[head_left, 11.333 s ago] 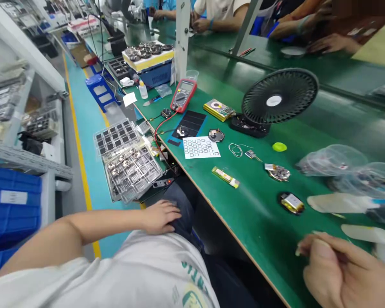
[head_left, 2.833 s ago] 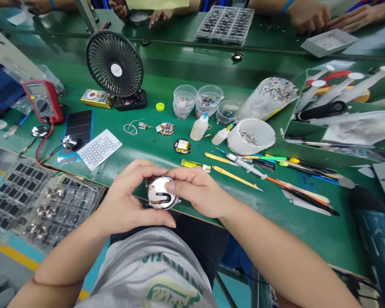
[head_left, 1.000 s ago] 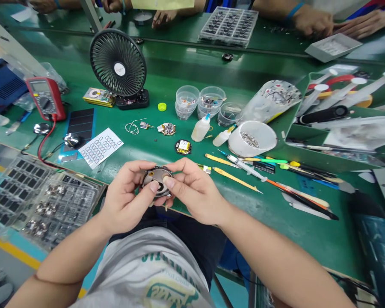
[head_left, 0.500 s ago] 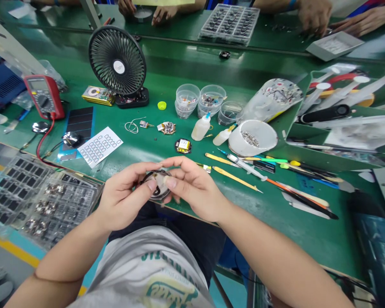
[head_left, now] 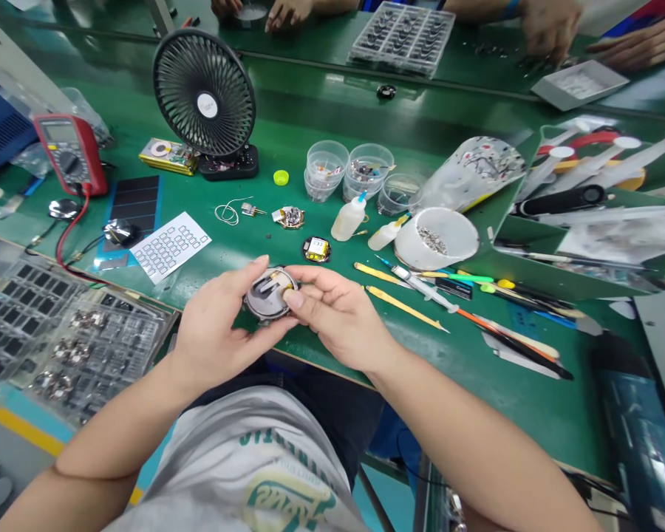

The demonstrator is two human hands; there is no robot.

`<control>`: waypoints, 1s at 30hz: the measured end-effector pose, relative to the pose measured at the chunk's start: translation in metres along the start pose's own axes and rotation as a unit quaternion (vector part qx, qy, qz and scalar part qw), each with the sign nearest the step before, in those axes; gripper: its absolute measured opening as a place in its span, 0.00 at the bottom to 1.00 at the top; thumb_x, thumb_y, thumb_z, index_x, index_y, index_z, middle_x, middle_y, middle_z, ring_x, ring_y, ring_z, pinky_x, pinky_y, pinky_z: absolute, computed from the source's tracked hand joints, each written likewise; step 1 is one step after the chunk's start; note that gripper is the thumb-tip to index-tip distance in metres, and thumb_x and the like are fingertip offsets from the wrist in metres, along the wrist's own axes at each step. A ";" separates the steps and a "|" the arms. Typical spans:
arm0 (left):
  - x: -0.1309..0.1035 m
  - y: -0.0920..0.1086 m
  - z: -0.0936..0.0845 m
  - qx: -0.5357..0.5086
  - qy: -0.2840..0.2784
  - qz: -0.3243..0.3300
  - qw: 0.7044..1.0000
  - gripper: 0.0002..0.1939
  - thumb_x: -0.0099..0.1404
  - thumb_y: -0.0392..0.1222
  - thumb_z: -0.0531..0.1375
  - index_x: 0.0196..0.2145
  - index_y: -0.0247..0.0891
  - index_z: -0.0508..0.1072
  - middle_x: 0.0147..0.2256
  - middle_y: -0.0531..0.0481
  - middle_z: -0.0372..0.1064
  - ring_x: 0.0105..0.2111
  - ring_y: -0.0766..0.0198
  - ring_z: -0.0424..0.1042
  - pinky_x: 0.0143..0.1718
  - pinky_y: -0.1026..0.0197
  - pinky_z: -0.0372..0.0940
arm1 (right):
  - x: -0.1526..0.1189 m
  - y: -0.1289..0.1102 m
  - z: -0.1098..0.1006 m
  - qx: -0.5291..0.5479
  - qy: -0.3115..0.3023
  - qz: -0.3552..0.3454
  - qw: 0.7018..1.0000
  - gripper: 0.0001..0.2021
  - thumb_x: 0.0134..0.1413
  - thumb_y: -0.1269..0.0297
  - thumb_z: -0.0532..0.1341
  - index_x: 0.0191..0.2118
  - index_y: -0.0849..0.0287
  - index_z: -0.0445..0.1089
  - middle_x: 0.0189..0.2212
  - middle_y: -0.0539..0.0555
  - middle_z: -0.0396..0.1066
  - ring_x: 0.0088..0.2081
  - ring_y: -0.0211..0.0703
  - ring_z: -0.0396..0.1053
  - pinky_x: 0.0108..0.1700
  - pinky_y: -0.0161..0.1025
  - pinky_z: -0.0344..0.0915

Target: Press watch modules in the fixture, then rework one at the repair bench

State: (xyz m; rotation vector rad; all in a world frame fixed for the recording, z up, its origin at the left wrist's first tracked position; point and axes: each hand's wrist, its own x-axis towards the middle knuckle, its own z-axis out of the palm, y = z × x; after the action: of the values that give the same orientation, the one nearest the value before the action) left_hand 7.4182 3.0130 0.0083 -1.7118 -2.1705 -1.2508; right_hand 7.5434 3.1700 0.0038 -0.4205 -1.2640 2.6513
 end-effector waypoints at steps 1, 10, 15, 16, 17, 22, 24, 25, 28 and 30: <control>0.000 0.001 0.000 0.014 0.006 0.014 1.000 0.45 0.64 0.44 0.75 0.73 0.49 0.61 0.54 0.45 0.80 0.46 0.53 0.82 0.48 0.53 0.75 | -0.001 0.000 0.001 -0.007 -0.008 -0.004 1.000 0.22 0.55 0.53 0.78 0.50 0.57 0.75 0.39 0.51 0.83 0.40 0.39 0.81 0.49 0.39 0.78; 0.010 0.009 -0.006 0.027 0.008 0.052 0.998 0.35 0.67 0.39 0.68 0.69 0.42 0.65 0.47 0.44 0.82 0.41 0.56 0.82 0.44 0.56 0.77 | -0.007 -0.005 0.002 0.003 -0.036 -0.003 0.999 0.17 0.57 0.56 0.78 0.43 0.57 0.75 0.37 0.50 0.84 0.34 0.35 0.80 0.43 0.35 0.78; 0.011 0.009 -0.006 -0.007 0.005 0.042 0.999 0.33 0.66 0.38 0.69 0.67 0.37 0.67 0.48 0.43 0.80 0.45 0.58 0.82 0.48 0.59 0.77 | -0.007 -0.003 0.003 0.009 -0.041 -0.002 0.999 0.16 0.58 0.57 0.78 0.44 0.57 0.75 0.38 0.49 0.84 0.35 0.34 0.80 0.43 0.33 0.77; 0.011 0.009 -0.006 -0.007 0.005 0.042 0.999 0.33 0.66 0.37 0.69 0.66 0.37 0.67 0.48 0.43 0.80 0.45 0.59 0.81 0.49 0.59 0.77 | -0.007 -0.003 0.003 0.009 -0.041 -0.001 0.999 0.16 0.58 0.57 0.78 0.44 0.57 0.75 0.38 0.49 0.84 0.35 0.34 0.80 0.43 0.33 0.77; 0.011 0.010 -0.006 -0.003 0.004 0.044 0.999 0.32 0.66 0.37 0.69 0.66 0.37 0.67 0.48 0.43 0.80 0.44 0.59 0.81 0.48 0.59 0.77 | -0.007 -0.003 0.003 0.010 -0.042 0.000 0.999 0.15 0.58 0.58 0.77 0.44 0.57 0.75 0.38 0.49 0.84 0.35 0.34 0.80 0.43 0.33 0.77; 0.010 0.009 -0.007 0.002 0.001 0.044 0.999 0.32 0.66 0.36 0.69 0.65 0.37 0.67 0.47 0.44 0.80 0.43 0.60 0.81 0.48 0.60 0.76 | -0.007 -0.002 0.002 0.009 -0.044 0.005 0.999 0.16 0.58 0.57 0.78 0.44 0.57 0.74 0.36 0.48 0.84 0.34 0.34 0.80 0.42 0.33 0.77; 0.009 0.009 -0.006 -0.005 0.000 0.035 0.999 0.32 0.66 0.38 0.70 0.66 0.37 0.67 0.47 0.44 0.80 0.44 0.60 0.81 0.48 0.60 0.76 | -0.007 -0.002 0.001 0.007 -0.045 0.005 0.999 0.16 0.58 0.57 0.77 0.44 0.57 0.74 0.36 0.48 0.84 0.34 0.34 0.81 0.43 0.34 0.77; 0.009 0.009 -0.006 -0.007 0.000 0.033 0.999 0.32 0.67 0.39 0.70 0.66 0.37 0.67 0.47 0.44 0.80 0.44 0.60 0.81 0.48 0.60 0.76 | -0.006 -0.002 0.001 0.006 -0.047 0.004 0.999 0.16 0.58 0.57 0.77 0.44 0.57 0.74 0.37 0.49 0.84 0.34 0.35 0.81 0.43 0.34 0.77; 0.009 0.009 -0.005 -0.011 0.003 0.035 0.999 0.32 0.67 0.39 0.70 0.66 0.37 0.67 0.47 0.44 0.80 0.44 0.60 0.81 0.48 0.60 0.76 | -0.006 -0.003 0.002 0.003 -0.051 -0.001 0.999 0.16 0.59 0.57 0.77 0.44 0.57 0.74 0.37 0.49 0.84 0.35 0.34 0.81 0.44 0.34 0.77; 0.009 0.009 -0.005 -0.010 0.004 0.036 0.999 0.32 0.67 0.40 0.70 0.66 0.37 0.67 0.47 0.44 0.80 0.44 0.60 0.81 0.48 0.60 0.76 | -0.006 -0.003 0.002 0.000 -0.051 -0.004 0.999 0.16 0.59 0.57 0.77 0.45 0.57 0.74 0.37 0.49 0.84 0.36 0.34 0.81 0.44 0.33 0.77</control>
State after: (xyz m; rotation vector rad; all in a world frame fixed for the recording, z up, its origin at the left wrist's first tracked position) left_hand 7.4205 3.0167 0.0210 -1.7725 -2.0780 -1.2635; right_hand 7.5487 3.1684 0.0086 -0.2813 -1.2908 2.6978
